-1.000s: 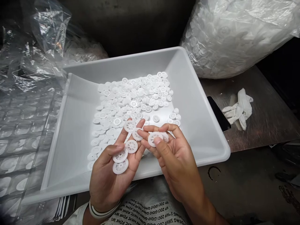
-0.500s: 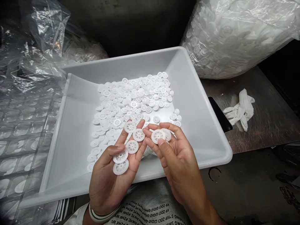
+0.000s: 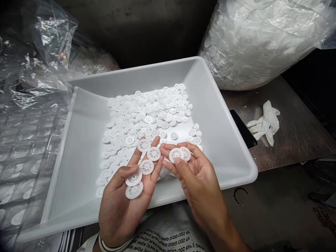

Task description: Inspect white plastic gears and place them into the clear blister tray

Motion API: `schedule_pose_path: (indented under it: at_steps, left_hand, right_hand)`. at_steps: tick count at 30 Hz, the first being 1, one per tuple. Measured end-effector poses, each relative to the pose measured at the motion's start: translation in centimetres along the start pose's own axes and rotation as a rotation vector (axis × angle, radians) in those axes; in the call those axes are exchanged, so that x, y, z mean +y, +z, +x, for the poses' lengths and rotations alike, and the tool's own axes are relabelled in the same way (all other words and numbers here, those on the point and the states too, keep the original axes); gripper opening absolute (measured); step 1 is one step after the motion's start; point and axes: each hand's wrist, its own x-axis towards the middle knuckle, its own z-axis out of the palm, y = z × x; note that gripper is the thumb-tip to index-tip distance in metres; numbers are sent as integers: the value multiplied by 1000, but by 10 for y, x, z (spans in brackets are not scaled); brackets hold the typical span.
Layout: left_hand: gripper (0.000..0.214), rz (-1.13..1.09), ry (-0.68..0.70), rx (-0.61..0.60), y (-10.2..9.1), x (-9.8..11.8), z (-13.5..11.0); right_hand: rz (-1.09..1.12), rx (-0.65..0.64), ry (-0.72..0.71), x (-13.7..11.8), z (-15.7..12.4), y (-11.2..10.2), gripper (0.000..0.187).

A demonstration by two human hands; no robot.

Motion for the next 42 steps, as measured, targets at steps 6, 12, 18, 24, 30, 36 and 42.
schedule_pose_path:
  at_steps: [6, 12, 18, 24, 30, 36, 42]
  left_hand:
    - [62, 35, 12, 28, 0, 1, 0]
    - [65, 52, 12, 28, 1, 2, 1]
    - [69, 54, 3, 38, 0, 1, 1]
    - [67, 110, 18, 62, 2, 1, 1]
    - [67, 119, 3, 67, 1, 2, 0]
    - [68, 107, 7, 76, -1, 1, 0]
    - [68, 87, -1, 65, -1, 1, 0]
  right_hand:
    - [-62, -27, 70, 4, -1, -2, 23]
    - [-106, -59, 97, 3, -2, -6, 24]
    - [-133, -56, 96, 2, 0, -6, 30]
    - [-95, -43, 143, -2, -2, -1, 40]
    - [-86, -86, 217, -3, -5, -4, 39]
    - [-26, -158, 194, 0, -6, -9, 33]
    - [39, -177, 209, -3, -6, -8, 33]
